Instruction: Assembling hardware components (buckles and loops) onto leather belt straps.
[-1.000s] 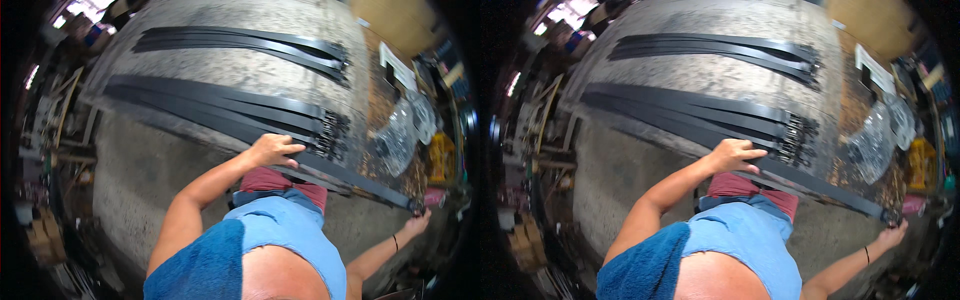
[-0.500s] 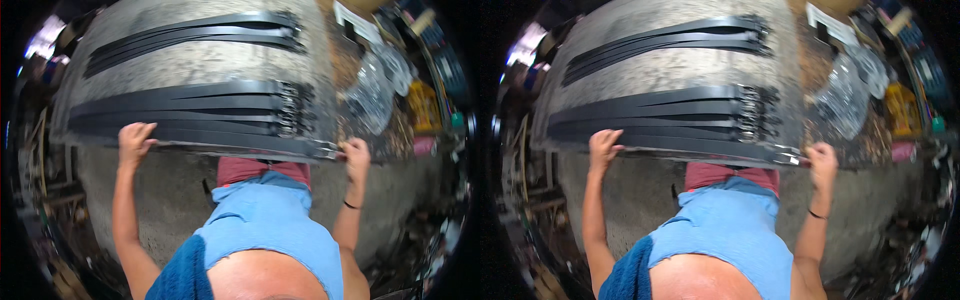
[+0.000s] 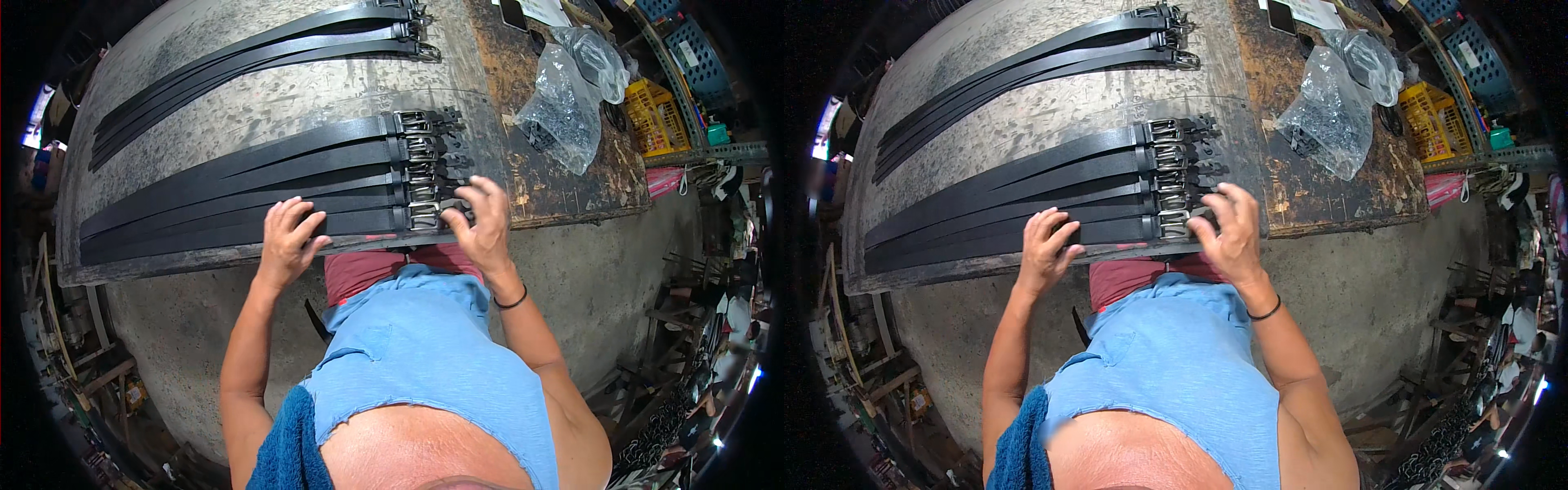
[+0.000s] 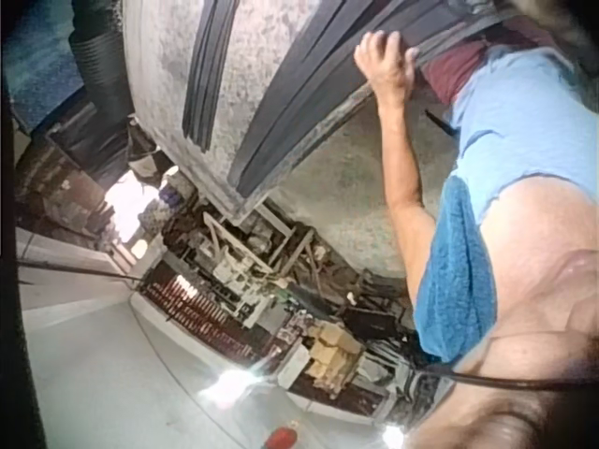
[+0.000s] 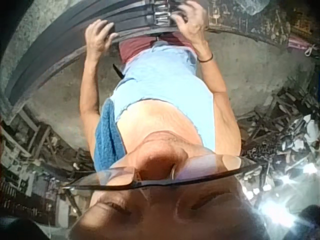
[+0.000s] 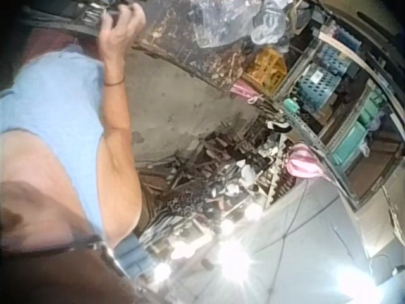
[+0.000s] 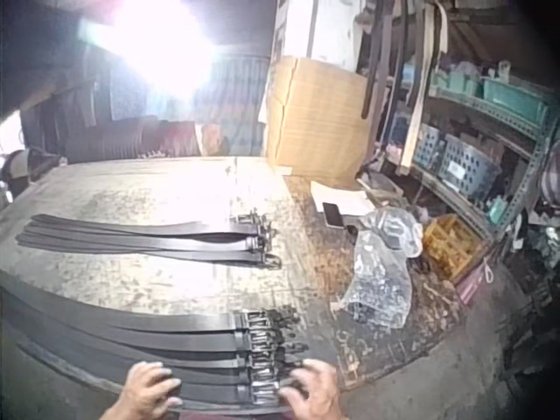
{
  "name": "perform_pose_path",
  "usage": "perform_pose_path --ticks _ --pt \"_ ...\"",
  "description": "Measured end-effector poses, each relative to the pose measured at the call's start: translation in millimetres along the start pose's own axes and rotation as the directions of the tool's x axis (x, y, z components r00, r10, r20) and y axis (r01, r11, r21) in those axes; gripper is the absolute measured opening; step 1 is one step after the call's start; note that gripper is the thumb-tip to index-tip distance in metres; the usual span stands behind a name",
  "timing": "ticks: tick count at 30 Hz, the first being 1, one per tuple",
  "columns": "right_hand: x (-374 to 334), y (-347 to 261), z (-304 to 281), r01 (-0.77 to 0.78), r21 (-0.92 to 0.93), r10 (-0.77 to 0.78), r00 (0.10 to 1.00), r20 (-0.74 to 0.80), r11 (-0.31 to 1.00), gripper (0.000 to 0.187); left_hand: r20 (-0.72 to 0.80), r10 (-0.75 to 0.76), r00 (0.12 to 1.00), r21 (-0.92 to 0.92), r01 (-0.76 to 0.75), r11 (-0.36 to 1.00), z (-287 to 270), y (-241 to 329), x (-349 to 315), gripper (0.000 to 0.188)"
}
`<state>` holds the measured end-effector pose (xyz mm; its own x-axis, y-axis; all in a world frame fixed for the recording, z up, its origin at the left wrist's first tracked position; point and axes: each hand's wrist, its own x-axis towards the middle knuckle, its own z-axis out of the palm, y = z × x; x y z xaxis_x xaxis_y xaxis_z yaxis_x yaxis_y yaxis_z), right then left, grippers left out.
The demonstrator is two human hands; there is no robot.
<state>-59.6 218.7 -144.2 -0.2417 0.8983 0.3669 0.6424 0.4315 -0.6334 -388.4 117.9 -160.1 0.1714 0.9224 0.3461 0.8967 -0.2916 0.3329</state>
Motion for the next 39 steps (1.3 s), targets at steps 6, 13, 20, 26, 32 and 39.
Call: perform_pose_path --ticks 6,13,20,26,32,39 --pt "-6.6 -4.7 13.1 0.365 -0.047 -0.337 0.896 0.291 0.930 0.035 0.018 -0.045 0.999 -0.020 0.046 0.999 9.6 11.7 12.3 0.037" --pt "-2.8 6.5 19.5 0.351 -0.055 -0.322 0.901 0.291 0.935 0.028 0.000 -0.041 0.999 0.005 0.041 0.999 14.8 13.8 18.4 0.037" --pt "9.2 4.4 25.6 0.331 -0.054 -0.310 0.921 0.238 0.942 0.028 -0.013 -0.076 0.997 0.020 0.076 0.997 17.9 12.0 25.4 0.036" --pt "11.9 14.8 15.2 0.278 0.050 -0.282 0.945 0.162 0.959 0.036 -0.064 -0.089 0.994 -0.048 0.086 0.995 17.0 14.4 28.6 0.043" --pt "56.5 107.3 -43.6 -0.023 -0.238 -0.040 0.966 -0.256 0.971 0.016 -0.187 -0.117 0.975 -0.093 0.101 0.991 24.0 6.1 25.8 0.047" --pt "108.3 83.9 -52.3 -0.238 -0.403 0.171 0.966 -0.196 0.884 0.045 -0.325 0.000 0.946 -0.038 -0.013 0.999 -5.6 18.0 64.2 0.033"
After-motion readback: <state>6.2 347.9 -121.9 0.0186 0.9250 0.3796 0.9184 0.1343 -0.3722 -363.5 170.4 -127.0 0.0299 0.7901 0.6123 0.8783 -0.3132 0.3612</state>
